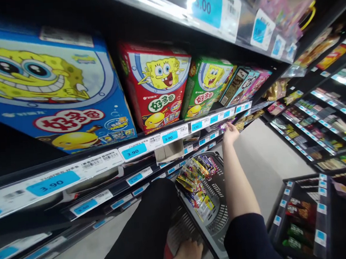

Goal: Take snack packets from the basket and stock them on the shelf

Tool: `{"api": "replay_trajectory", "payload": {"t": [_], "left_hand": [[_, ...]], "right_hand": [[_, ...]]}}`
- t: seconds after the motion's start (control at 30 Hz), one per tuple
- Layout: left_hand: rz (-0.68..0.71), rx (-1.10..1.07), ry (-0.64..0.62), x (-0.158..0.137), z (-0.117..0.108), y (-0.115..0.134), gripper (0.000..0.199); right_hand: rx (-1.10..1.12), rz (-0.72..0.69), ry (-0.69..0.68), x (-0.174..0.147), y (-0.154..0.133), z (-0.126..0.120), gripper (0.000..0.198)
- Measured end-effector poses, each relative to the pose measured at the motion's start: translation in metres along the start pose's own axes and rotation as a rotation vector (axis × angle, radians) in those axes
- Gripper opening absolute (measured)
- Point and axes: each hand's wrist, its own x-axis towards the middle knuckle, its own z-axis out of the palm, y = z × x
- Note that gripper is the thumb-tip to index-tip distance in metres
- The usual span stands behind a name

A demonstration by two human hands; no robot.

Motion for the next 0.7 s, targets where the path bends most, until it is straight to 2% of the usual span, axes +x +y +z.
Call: {"api": "replay_trajectory", "payload": {"t": [0.07, 0.13, 0.2, 0.27, 0.33, 0.43, 0.5, 0.57, 0.63, 0.7], "left_hand": [[0.014, 0.013, -0.014, -0.001, 0.0, 0.002, 0.035], [0.026, -0.001, -0.016, -0.001, -0.003, 0.005, 0.033], [0.026, -0.077, 0.025, 0.0, -0.01, 0.008, 0.033], [0.012, -0.296, 0.124, 0.001, -0.024, 0.013, 0.037], [0.003, -0.703, 0.184, 0.003, -0.042, 0.019, 0.044], [0.078, -1.499, 0.093, 0.001, -0.072, 0.026, 0.058], [0.191, -1.841, 0.047, -0.003, -0.087, 0.029, 0.063], [0.23, -1.943, 0.014, -0.008, -0.095, 0.03, 0.062], [0.232, -1.904, 0.015, -0.012, -0.095, 0.031, 0.06], [0.244, -1.812, 0.033, -0.015, -0.091, 0.033, 0.073]], "right_hand": [[0.102, 0.068, 0.088, 0.003, -0.007, 0.005, 0.033], [0.149, 0.062, 0.122, 0.007, -0.019, 0.006, 0.031], [0.229, 0.029, 0.143, 0.004, -0.033, -0.003, 0.028], [0.322, -0.01, 0.113, -0.01, -0.047, -0.025, 0.025], [0.388, -0.018, 0.006, -0.04, -0.058, -0.056, 0.026], [0.396, 0.068, -0.183, -0.106, -0.063, -0.109, 0.022], [0.322, 0.162, -0.271, -0.155, -0.059, -0.143, 0.016], [0.265, 0.277, -0.337, -0.199, -0.051, -0.173, 0.013], [0.232, 0.377, -0.36, -0.234, -0.041, -0.2, 0.014], [0.226, 0.447, -0.343, -0.259, -0.029, -0.224, 0.015]]}}
